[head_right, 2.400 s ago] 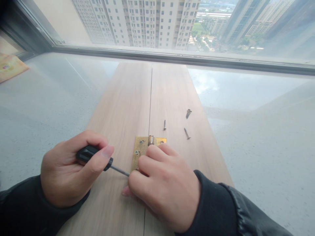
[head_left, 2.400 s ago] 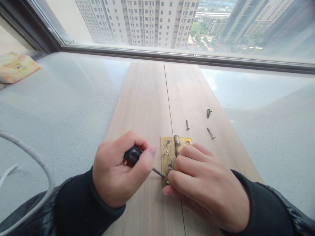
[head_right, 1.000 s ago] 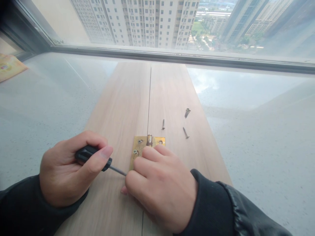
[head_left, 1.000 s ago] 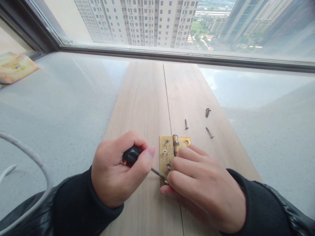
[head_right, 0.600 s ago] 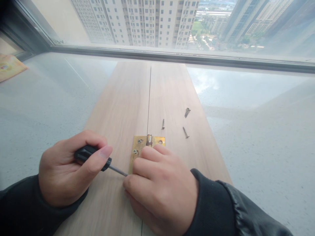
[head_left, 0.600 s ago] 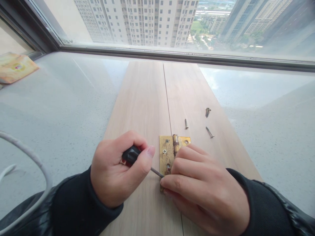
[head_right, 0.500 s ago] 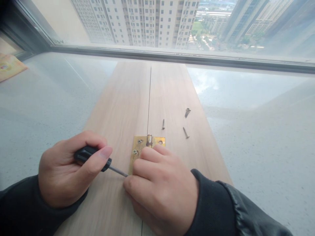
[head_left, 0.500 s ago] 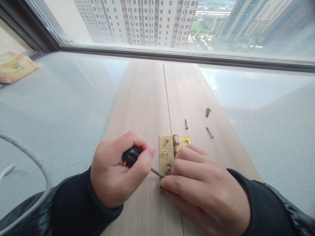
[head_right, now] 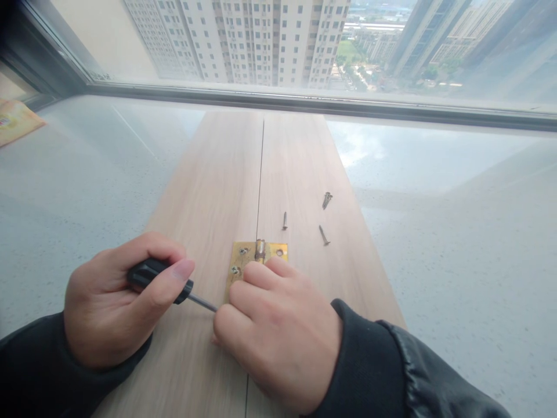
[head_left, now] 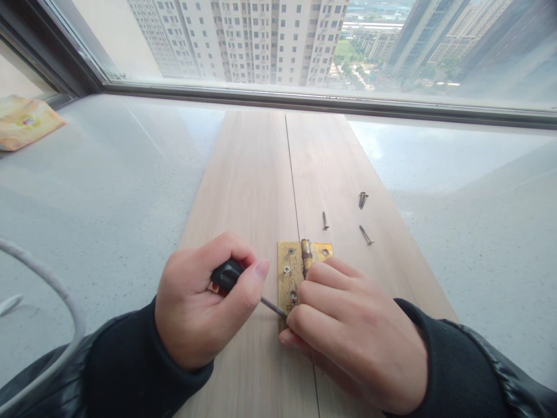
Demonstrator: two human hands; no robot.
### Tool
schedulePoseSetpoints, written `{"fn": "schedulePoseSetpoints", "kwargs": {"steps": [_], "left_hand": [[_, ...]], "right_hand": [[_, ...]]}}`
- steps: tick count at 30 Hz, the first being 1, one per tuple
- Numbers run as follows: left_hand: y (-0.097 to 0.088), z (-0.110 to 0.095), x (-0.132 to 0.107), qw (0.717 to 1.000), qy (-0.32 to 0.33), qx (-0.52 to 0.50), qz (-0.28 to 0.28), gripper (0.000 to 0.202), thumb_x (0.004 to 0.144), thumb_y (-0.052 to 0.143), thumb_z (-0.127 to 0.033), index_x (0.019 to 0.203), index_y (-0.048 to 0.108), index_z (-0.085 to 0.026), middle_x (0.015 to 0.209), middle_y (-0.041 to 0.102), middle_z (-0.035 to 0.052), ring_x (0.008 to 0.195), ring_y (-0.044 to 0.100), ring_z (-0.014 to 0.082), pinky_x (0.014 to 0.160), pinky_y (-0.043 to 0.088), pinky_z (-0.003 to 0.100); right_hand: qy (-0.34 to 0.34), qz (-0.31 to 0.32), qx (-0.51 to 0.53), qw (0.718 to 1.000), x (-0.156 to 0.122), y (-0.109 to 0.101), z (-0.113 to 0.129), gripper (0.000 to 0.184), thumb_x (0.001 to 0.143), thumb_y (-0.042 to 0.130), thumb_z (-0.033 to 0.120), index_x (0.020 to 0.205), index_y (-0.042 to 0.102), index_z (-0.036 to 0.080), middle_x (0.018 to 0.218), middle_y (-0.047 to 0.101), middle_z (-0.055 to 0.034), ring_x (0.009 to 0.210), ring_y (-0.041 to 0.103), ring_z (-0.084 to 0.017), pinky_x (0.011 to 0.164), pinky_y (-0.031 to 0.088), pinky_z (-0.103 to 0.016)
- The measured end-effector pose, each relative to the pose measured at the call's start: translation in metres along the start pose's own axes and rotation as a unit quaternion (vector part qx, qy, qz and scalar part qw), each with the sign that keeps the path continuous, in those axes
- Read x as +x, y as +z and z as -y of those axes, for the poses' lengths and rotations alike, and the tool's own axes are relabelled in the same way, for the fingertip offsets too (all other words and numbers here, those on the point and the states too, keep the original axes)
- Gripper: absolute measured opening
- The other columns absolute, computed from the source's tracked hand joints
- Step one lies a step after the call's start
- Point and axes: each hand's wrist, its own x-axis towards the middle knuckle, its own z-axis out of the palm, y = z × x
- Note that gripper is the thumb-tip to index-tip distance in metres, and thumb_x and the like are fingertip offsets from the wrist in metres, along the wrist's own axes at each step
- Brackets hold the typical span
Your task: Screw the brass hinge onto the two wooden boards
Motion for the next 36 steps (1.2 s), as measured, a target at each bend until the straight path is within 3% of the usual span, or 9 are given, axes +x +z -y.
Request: {"fn": "schedulePoseSetpoints", "kwargs": {"steps": [6, 11, 15, 26, 36], "left_hand": [[0.0002, 0.0001, 0.0006, 1.000, 0.001, 0.001, -0.001, 0.017, 0.080, 0.059, -0.016, 0.065, 0.055, -0.022, 0.048, 0.043, -0.0112, 0.042, 0.037, 0.0019, 0.042, 0.031, 0.012], [-0.0013, 0.0011, 0.0014, 1.000, 0.008, 0.006, 0.007, 0.017, 0.080, 0.059, -0.017, 0.065, 0.054, -0.022, 0.048, 0.041, -0.0113, 0.042, 0.036, 0.0019, 0.042, 0.030, 0.011], [-0.0019, 0.0018, 0.0020, 1.000, 0.013, 0.000, 0.012, 0.016, 0.080, 0.059, -0.016, 0.065, 0.054, -0.021, 0.048, 0.040, -0.0114, 0.042, 0.035, 0.0015, 0.042, 0.030, 0.010], [-0.0006, 0.0025, 0.0018, 1.000, 0.010, -0.008, 0.013, 0.016, 0.080, 0.058, -0.016, 0.065, 0.054, -0.021, 0.048, 0.041, -0.0116, 0.042, 0.035, 0.0015, 0.042, 0.030, 0.010], [-0.0009, 0.0022, 0.0011, 1.000, 0.010, -0.007, 0.015, 0.016, 0.079, 0.059, -0.015, 0.066, 0.055, -0.022, 0.049, 0.044, -0.0119, 0.042, 0.037, 0.0012, 0.042, 0.031, 0.010]], "right_hand": [[0.002, 0.001, 0.004, 1.000, -0.0023, -0.0003, 0.0002, 0.031, 0.098, 0.044, 0.025, 0.068, 0.048, 0.018, 0.066, 0.048, 0.0005, 0.066, 0.032, -0.015, 0.062, 0.021, -0.035], [0.011, -0.003, 0.082, 0.997, -0.0040, -0.0058, -0.0004, 0.009, 0.087, 0.055, 0.018, 0.083, 0.063, 0.015, 0.073, 0.053, -0.0022, 0.068, 0.033, -0.015, 0.062, 0.023, -0.034], [0.000, -0.014, 0.088, 0.996, -0.0026, -0.0049, -0.0018, 0.010, 0.087, 0.055, 0.011, 0.084, 0.064, 0.014, 0.070, 0.053, -0.0012, 0.067, 0.034, -0.015, 0.062, 0.024, -0.035], [0.018, 0.005, 0.047, 0.999, -0.0024, -0.0017, -0.0010, 0.025, 0.095, 0.048, 0.020, 0.072, 0.054, 0.016, 0.069, 0.051, -0.0010, 0.066, 0.033, -0.015, 0.063, 0.024, -0.034], [0.024, 0.002, 0.076, 0.997, -0.0054, -0.0037, -0.0033, 0.019, 0.092, 0.053, 0.025, 0.077, 0.061, 0.016, 0.070, 0.053, -0.0011, 0.065, 0.034, -0.015, 0.062, 0.025, -0.034]]}}
